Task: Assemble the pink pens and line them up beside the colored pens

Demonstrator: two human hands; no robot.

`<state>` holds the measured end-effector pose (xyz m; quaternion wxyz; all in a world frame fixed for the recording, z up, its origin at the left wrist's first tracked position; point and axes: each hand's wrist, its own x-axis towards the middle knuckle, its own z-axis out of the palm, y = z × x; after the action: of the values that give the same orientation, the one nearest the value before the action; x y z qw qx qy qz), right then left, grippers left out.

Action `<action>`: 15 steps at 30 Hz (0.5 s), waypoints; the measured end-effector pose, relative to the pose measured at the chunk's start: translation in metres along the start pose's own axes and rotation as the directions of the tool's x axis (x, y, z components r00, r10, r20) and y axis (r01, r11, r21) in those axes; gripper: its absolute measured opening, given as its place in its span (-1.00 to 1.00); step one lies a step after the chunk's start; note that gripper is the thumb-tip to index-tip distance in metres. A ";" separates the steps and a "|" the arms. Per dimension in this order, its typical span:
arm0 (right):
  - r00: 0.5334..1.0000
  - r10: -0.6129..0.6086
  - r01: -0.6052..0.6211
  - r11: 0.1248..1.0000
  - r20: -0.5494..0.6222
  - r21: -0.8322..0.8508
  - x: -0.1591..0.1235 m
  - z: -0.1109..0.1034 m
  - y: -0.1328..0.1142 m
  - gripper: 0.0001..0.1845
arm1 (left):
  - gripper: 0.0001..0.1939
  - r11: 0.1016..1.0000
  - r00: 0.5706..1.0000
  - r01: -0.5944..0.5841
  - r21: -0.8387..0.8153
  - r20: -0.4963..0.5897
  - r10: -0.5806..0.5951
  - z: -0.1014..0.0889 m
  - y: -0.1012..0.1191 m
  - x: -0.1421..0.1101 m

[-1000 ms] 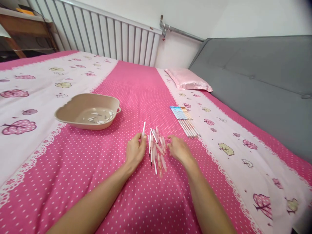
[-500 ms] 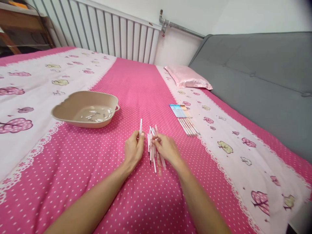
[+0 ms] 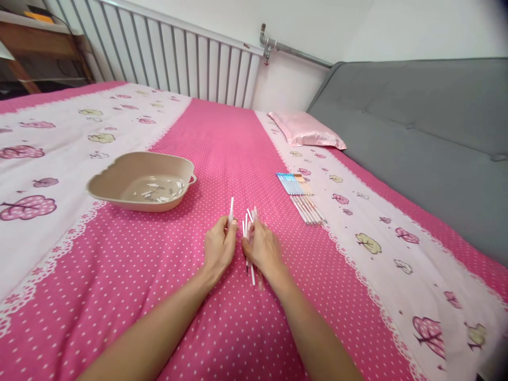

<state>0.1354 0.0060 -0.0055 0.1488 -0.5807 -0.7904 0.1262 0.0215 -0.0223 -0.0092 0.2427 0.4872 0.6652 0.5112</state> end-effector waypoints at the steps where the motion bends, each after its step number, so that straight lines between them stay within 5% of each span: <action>1: 0.999 0.033 -0.033 0.999 0.002 0.021 0.001 -0.001 -0.001 -0.64 | -0.73 1.000 1.000 0.000 0.001 -0.001 0.000 0.000 0.000 0.000; 7: 0.981 0.194 -0.194 0.981 -0.014 0.006 0.004 -0.004 -0.004 -0.61 | -0.70 1.000 1.000 -0.007 0.005 0.011 0.006 -0.001 0.000 -0.001; 15: 0.979 0.197 -0.198 0.980 -0.043 -0.019 0.003 -0.006 -0.002 -0.65 | -0.73 0.999 0.999 -0.035 -0.035 0.033 0.036 0.001 -0.001 -0.003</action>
<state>0.1348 0.0081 0.0014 0.1450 -0.6605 -0.7270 0.1191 0.0233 -0.0244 -0.0113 0.2530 0.5032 0.6435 0.5183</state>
